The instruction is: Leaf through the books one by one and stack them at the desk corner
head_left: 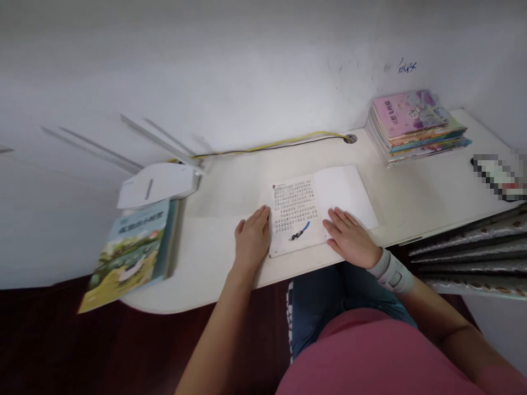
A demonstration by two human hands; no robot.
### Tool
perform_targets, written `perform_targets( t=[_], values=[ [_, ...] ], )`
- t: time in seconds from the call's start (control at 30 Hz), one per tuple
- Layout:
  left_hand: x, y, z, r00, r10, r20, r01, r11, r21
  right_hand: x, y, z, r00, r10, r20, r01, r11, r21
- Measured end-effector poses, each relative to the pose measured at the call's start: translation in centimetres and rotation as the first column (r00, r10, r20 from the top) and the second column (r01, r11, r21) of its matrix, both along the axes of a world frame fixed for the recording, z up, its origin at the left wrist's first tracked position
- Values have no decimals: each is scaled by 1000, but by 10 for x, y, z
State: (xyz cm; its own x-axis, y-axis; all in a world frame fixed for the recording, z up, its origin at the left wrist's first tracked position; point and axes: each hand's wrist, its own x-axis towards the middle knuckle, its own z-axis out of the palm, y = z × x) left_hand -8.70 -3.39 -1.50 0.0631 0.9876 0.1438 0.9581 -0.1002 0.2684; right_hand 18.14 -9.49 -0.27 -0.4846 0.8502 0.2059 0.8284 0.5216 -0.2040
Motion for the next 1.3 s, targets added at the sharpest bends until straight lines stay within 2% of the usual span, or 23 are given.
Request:
perform_targets(
  t=[0.87, 1.0, 1.07, 1.13, 1.2, 1.3],
  values=[
    [6, 0, 7, 998, -8, -65, 7, 1000, -4, 1, -2, -4, 999, -44, -25, 44, 999, 23],
    [7, 3, 15, 998, -4, -64, 2, 1000, -21, 1, -1, -6, 999, -42, -25, 42, 999, 30],
    [12, 4, 22, 999, -12, -48, 14, 999, 32, 1, -1, -6, 998, -46, -33, 47, 999, 24],
    [24, 1, 26, 999, -50, 0, 50, 990, 133, 0, -1, -6, 998, -51, -42, 52, 998, 19],
    [44, -4, 28, 987, -149, 58, 135, 969, 205, 0, -2, -6, 998, -48, -46, 49, 999, 22],
    [75, -12, 22, 933, -336, 128, 313, 934, 172, 0, -2, -6, 998, -45, -51, 46, 999, 28]
  ],
)
